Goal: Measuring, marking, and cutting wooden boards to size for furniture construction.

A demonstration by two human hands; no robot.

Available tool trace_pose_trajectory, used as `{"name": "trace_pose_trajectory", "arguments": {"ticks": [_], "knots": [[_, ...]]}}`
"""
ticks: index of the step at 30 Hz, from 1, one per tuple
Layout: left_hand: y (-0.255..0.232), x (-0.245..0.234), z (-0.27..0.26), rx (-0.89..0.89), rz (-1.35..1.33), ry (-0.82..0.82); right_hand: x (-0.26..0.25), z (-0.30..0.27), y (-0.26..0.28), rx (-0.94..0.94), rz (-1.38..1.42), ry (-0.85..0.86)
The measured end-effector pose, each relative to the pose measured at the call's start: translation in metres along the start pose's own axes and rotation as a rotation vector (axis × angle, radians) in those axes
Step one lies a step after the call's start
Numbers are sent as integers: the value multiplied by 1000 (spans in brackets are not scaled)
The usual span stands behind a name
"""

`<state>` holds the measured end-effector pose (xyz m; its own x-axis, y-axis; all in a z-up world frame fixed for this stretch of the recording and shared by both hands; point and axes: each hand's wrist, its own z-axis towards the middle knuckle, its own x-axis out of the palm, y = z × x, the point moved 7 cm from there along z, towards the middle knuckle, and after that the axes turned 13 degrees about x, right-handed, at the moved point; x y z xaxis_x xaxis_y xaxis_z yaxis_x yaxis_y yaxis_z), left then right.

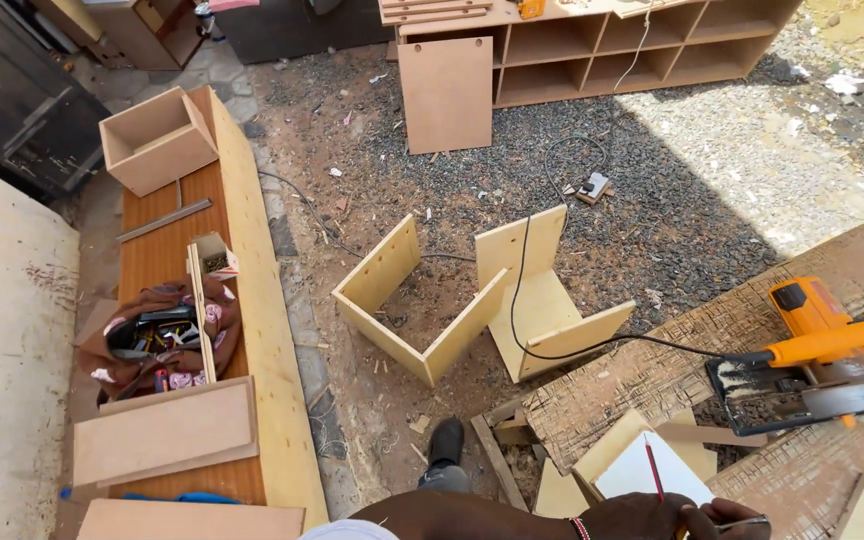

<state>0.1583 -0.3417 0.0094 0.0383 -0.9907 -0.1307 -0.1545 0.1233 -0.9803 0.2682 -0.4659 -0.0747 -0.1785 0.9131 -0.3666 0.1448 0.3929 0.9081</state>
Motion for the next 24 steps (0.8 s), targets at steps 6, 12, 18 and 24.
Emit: {"name": "trace_pose_trajectory", "arguments": {"ticks": [6, 12, 18, 24], "knots": [[13, 21, 2, 101, 167, -3, -1, 91, -29, 167, -513, 417], [29, 26, 6, 375, 316, -41, 11, 67, 53, -226, -1427, 837], [33, 28, -1, 556, 730, -218, 3, -12, 102, -1176, -1148, 822], [13, 7, -22, 256, 429, -133, -51, 22, 93, -898, -1218, 717]]}}
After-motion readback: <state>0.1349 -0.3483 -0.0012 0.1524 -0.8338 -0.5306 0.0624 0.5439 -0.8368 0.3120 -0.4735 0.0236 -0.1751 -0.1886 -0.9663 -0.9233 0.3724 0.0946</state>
